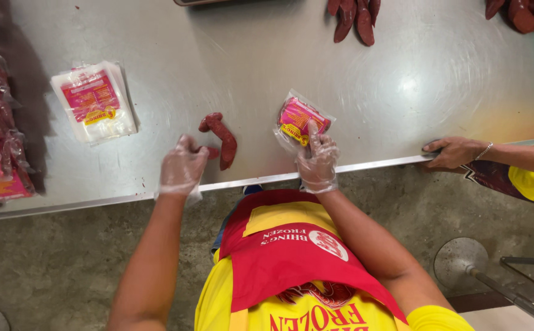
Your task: The person places red meat slices into clear plastic bags on a stainless steel table. They arrange the slices inside the bags and seal them, then place the finished packages onto a stack. A digital scale is visible on the table, and the person occasionally moves items near it.
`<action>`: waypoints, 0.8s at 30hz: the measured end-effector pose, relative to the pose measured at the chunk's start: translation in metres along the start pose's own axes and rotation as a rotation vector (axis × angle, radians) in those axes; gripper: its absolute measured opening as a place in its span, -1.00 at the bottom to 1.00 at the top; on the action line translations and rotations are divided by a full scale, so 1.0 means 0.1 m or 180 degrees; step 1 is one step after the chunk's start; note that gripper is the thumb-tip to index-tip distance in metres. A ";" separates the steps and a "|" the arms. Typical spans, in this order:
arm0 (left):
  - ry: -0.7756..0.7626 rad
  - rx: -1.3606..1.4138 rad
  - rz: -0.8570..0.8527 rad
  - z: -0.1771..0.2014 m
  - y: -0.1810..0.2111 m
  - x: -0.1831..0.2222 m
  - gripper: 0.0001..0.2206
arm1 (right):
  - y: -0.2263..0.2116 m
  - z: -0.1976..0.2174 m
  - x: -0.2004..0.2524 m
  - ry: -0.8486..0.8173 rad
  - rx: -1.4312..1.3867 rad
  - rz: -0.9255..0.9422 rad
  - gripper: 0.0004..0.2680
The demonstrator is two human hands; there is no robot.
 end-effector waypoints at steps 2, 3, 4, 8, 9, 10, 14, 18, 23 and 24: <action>0.0005 0.1231 0.0184 -0.20 -0.06 0.12 -0.86 | 0.00 0.02 0.07 -0.0088 0.0041 0.0053 -0.51; -0.0004 0.1847 0.0289 -0.36 -0.09 0.18 -0.89 | 0.00 0.03 0.10 -0.0144 0.0061 0.0075 -0.53; -0.0094 0.2523 -0.0345 -0.54 0.09 0.16 -0.89 | 0.02 0.04 0.11 -0.0191 -0.0121 -0.0018 -0.57; -0.0301 0.3555 -0.0789 -1.30 0.62 0.02 -0.83 | -0.01 0.06 0.12 -0.0126 -0.0266 0.0125 -0.69; -0.0290 0.3731 -0.0615 -1.45 0.71 -0.05 -0.82 | -0.04 0.07 0.14 -0.0063 -0.0157 0.0281 -0.70; -0.0335 0.3830 -0.0434 -1.60 0.79 -0.12 -0.82 | -0.03 0.06 0.15 -0.0084 -0.0164 0.0286 -0.70; -0.0267 0.3487 -0.0437 -2.06 0.96 -0.47 -0.85 | -0.02 0.04 0.20 -0.0066 -0.0040 0.0495 -0.71; -0.0124 -0.0831 -0.1596 -2.11 1.46 -0.70 -0.84 | 0.15 -0.02 0.19 -0.0469 -0.1011 0.0226 -0.73; -0.1820 0.3009 -0.0408 -2.23 1.34 -0.75 -0.86 | 0.11 0.04 0.18 -0.0370 -0.0835 0.0561 -0.73; -0.2185 0.4237 0.0137 -2.18 1.34 -0.64 -0.88 | 0.08 0.07 0.17 -0.0334 -0.0741 0.0665 -0.74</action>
Point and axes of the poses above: each hand's wrist, its own x-axis away from the middle knuckle, its own z-axis out of the back of the hand, y = z × x, the point moved 7 cm from there along -x, towards the middle knuckle, and after that the axes turned 13 degrees about -y, right-handed, at the moved point
